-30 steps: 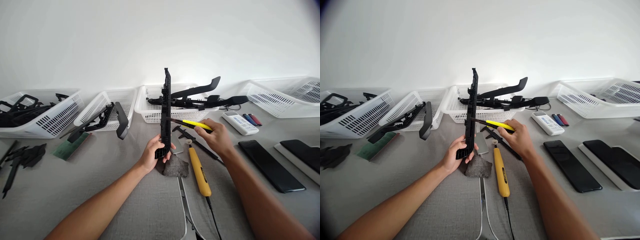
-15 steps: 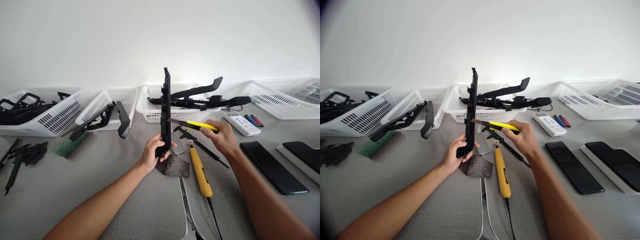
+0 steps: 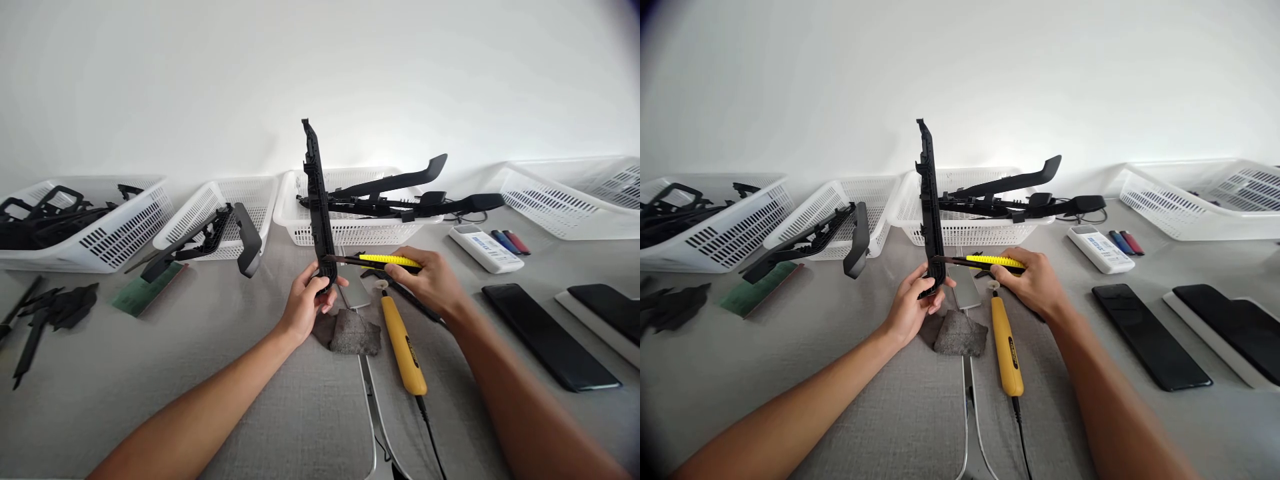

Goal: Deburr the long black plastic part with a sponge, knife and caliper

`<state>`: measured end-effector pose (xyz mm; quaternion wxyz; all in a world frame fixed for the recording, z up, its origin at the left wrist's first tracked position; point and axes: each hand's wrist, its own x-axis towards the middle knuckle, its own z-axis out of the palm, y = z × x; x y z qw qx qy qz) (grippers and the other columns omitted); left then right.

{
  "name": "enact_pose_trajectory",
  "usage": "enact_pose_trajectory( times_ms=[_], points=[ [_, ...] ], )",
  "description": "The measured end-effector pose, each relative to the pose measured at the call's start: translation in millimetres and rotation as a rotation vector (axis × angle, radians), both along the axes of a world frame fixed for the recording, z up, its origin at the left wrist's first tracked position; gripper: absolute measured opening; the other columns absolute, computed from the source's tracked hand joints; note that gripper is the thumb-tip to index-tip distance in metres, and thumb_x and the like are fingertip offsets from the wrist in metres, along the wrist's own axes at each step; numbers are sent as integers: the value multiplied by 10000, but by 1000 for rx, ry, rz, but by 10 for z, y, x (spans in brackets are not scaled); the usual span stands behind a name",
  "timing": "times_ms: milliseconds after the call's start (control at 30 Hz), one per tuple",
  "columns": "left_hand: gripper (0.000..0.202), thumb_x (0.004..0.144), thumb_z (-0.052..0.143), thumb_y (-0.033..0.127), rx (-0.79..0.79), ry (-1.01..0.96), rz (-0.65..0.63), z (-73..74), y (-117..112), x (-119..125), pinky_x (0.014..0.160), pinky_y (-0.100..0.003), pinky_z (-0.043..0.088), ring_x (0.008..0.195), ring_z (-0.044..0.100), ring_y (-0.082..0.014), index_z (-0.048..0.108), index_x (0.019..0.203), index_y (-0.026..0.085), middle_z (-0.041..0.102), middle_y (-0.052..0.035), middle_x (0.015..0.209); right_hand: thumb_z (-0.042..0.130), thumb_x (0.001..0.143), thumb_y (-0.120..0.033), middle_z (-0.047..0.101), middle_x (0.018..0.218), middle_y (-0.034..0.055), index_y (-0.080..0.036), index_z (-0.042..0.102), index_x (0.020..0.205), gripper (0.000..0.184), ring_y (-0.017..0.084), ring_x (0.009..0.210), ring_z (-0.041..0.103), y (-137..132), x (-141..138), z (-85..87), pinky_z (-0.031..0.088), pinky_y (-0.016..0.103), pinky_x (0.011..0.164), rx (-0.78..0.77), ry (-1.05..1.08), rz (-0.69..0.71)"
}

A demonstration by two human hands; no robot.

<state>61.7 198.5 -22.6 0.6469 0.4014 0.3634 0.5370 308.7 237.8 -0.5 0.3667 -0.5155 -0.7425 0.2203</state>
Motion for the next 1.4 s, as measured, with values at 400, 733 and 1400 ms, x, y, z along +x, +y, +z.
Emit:
enact_pose_trajectory(
  times_ms=[400, 733, 1400],
  points=[
    [285, 829, 716, 400, -70, 47, -22, 18, -34, 9, 416, -161, 218, 453, 331, -61, 544, 982, 232, 382, 112, 585, 529, 844, -252, 614, 711, -29, -191, 667, 1250, 433, 166, 621, 509, -196, -389, 91, 363, 305, 647, -54, -150, 246],
    [322, 822, 732, 407, -102, -36, 34, 1, -18, 7, 419, -171, 192, 447, 332, -63, 469, 922, 250, 383, 112, 578, 516, 1011, -503, 590, 652, -32, -220, 681, 1049, 329, 147, 561, 447, -230, -445, 85, 326, 291, 611, -41, -166, 158],
    [297, 824, 731, 414, -72, -13, 39, -25, -17, 5, 427, -167, 179, 448, 290, -54, 535, 952, 230, 350, 115, 590, 502, 1030, -524, 586, 652, -20, -207, 687, 923, 382, 141, 568, 471, -214, -380, 98, 331, 281, 587, -36, -167, 169]
  ],
)
